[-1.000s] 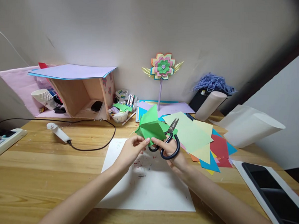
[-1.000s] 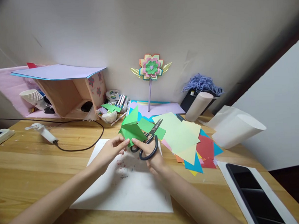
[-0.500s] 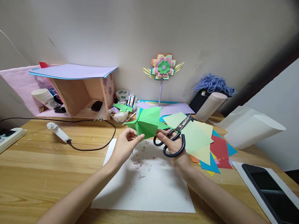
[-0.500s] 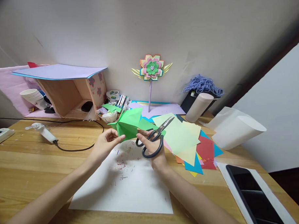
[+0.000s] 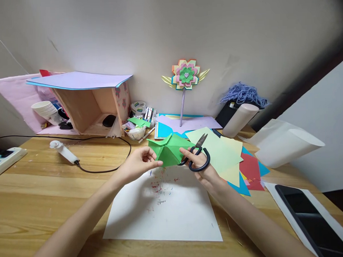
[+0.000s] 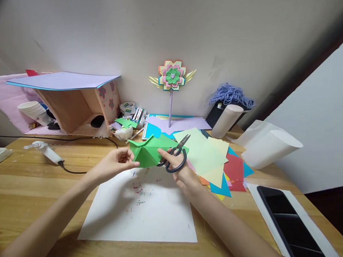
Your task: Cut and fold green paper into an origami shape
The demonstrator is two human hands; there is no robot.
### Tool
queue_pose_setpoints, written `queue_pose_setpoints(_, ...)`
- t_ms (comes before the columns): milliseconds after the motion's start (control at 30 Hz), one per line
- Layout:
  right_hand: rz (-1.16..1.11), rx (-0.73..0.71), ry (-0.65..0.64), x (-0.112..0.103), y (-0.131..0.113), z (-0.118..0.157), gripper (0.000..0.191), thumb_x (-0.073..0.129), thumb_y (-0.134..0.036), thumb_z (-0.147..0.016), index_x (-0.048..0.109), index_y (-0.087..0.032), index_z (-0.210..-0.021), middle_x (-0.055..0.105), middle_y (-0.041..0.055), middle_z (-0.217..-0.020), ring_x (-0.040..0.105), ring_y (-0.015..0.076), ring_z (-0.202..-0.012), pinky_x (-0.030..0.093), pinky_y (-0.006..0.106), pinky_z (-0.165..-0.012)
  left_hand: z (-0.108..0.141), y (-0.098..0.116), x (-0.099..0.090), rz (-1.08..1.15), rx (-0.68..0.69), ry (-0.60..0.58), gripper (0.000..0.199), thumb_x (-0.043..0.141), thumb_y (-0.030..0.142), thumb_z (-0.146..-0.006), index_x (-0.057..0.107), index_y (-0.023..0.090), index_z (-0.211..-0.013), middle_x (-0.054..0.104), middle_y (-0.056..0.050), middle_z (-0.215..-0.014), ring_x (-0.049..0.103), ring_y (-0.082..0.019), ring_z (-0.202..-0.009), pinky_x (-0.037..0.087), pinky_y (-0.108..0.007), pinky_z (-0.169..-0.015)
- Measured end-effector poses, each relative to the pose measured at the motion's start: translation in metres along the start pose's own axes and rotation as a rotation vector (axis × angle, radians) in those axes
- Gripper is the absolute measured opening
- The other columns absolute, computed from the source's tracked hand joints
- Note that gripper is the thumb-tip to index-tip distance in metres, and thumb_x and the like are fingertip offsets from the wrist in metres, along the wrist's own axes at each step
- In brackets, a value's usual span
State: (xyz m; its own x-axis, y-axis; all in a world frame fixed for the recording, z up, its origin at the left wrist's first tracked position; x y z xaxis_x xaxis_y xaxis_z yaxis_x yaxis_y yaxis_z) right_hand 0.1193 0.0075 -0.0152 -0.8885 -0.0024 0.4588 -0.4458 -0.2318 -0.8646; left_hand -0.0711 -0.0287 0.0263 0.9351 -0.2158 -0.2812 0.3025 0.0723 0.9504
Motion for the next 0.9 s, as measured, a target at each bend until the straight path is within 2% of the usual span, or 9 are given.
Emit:
queue_pose_setpoints(100,0.0,0.035,-0.006,-0.002,0.001,0.001,0.035,0.083,-0.023,-0.048,0.053,-0.016,-0.065,0.051,-0.0077,-0.054,0.054,0.0079,-0.048,0.047,0.02,-0.049,0.002,0.003,-0.004,-0.061,0.043,0.079,0.029,0.069,0.038,-0.065,0.05,0.017,-0.072,0.048,0.003,-0.063,0.043,-0.01,-0.056,0.032,-0.022,-0.052)
queue_pose_setpoints(233,-0.076,0.046,0.004,-0.005,-0.003,0.005,0.026,0.081,-0.022,-0.054,0.057,-0.017,-0.064,0.058,-0.0045,-0.064,0.058,0.0094,-0.06,0.05,0.021,-0.058,0.017,0.015,-0.003,-0.208,0.252,0.58,0.023,0.065,0.039,-0.069,0.054,0.019,-0.074,0.055,0.001,-0.07,0.048,-0.012,-0.063,0.034,-0.022,-0.058)
queue_pose_setpoints(267,-0.093,0.045,0.019,-0.005,-0.005,0.006,0.024,0.08,-0.022,-0.055,0.058,-0.018,-0.065,0.06,-0.0036,-0.067,0.06,0.0106,-0.065,0.051,0.021,-0.061,0.02,0.015,0.002,-0.222,0.253,0.624,0.024,0.062,0.041,-0.072,0.054,0.019,-0.07,0.056,0.001,-0.067,0.048,-0.012,-0.062,0.034,-0.023,-0.058)
queue_pose_setpoints(367,-0.126,0.031,0.055,-0.005,-0.012,0.007,0.023,0.08,-0.021,-0.056,0.059,-0.02,-0.067,0.063,-0.0036,-0.07,0.062,0.0127,-0.071,0.053,0.023,-0.065,0.018,0.001,0.028,-0.128,-0.001,0.299,0.047,0.047,0.054,-0.079,0.053,0.018,-0.049,0.053,-0.001,-0.045,0.047,-0.012,-0.045,0.032,-0.024,-0.051)
queue_pose_setpoints(433,-0.145,0.021,0.06,-0.005,-0.014,0.007,0.024,0.08,-0.02,-0.055,0.059,-0.02,-0.066,0.062,-0.0042,-0.069,0.062,0.0126,-0.07,0.053,0.023,-0.065,0.014,-0.013,0.046,0.041,-0.205,0.027,0.051,0.044,0.059,-0.078,0.061,0.016,-0.058,0.06,-0.004,-0.05,0.05,-0.014,-0.043,0.035,-0.025,-0.048)
queue_pose_setpoints(467,-0.157,0.022,0.057,-0.005,-0.014,0.007,0.023,0.079,-0.019,-0.056,0.059,-0.02,-0.066,0.062,-0.004,-0.069,0.062,0.0127,-0.07,0.053,0.023,-0.065,0.011,-0.019,0.053,0.143,-0.26,-0.027,0.05,0.046,0.06,-0.076,0.064,0.015,-0.065,0.064,-0.006,-0.058,0.053,-0.014,-0.047,0.035,-0.025,-0.047)
queue_pose_setpoints(567,-0.208,0.029,0.05,-0.004,-0.011,0.008,0.023,0.079,-0.018,-0.056,0.059,-0.019,-0.068,0.062,-0.0031,-0.072,0.062,0.0125,-0.073,0.053,0.023,-0.068,0.002,-0.028,0.061,0.408,-0.246,-0.003,0.041,0.062,0.053,-0.069,0.066,0.014,-0.082,0.067,-0.009,-0.085,0.059,-0.015,-0.07,0.043,-0.024,-0.059)
queue_pose_setpoints(700,-0.23,0.008,0.05,0.001,-0.007,0.016,0.027,0.08,-0.016,-0.054,0.056,-0.017,-0.066,0.056,-0.0056,-0.067,0.058,0.0084,-0.065,0.051,0.02,-0.064,-0.001,-0.031,0.062,0.743,-0.182,0.017,0.033,0.072,0.039,-0.067,0.066,0.016,-0.09,0.064,-0.009,-0.1,0.058,-0.016,-0.092,0.045,-0.025,-0.08)
queue_pose_setpoints(900,-0.077,-0.089,0.047,0.013,-0.01,0.028,0.03,0.08,-0.021,-0.053,0.054,-0.017,-0.068,0.055,-0.0052,-0.066,0.055,0.0086,-0.058,0.048,0.022,-0.058,0.004,-0.021,0.055,0.842,-0.085,0.082,0.041,0.072,0.03,-0.069,0.062,0.021,-0.107,0.063,-0.006,-0.114,0.055,-0.021,-0.109,0.041,-0.032,-0.094)
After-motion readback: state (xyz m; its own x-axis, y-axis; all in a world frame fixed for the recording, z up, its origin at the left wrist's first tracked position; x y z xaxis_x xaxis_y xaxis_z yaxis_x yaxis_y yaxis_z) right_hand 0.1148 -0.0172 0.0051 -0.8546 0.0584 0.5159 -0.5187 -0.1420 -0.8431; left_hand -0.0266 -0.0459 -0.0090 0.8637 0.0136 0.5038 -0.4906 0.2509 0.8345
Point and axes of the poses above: each hand's wrist, its own z-axis away from the middle knuckle, its own x-axis out of the palm, y = z × x, the point moved 3 cm from there along -z, towards the middle knuckle
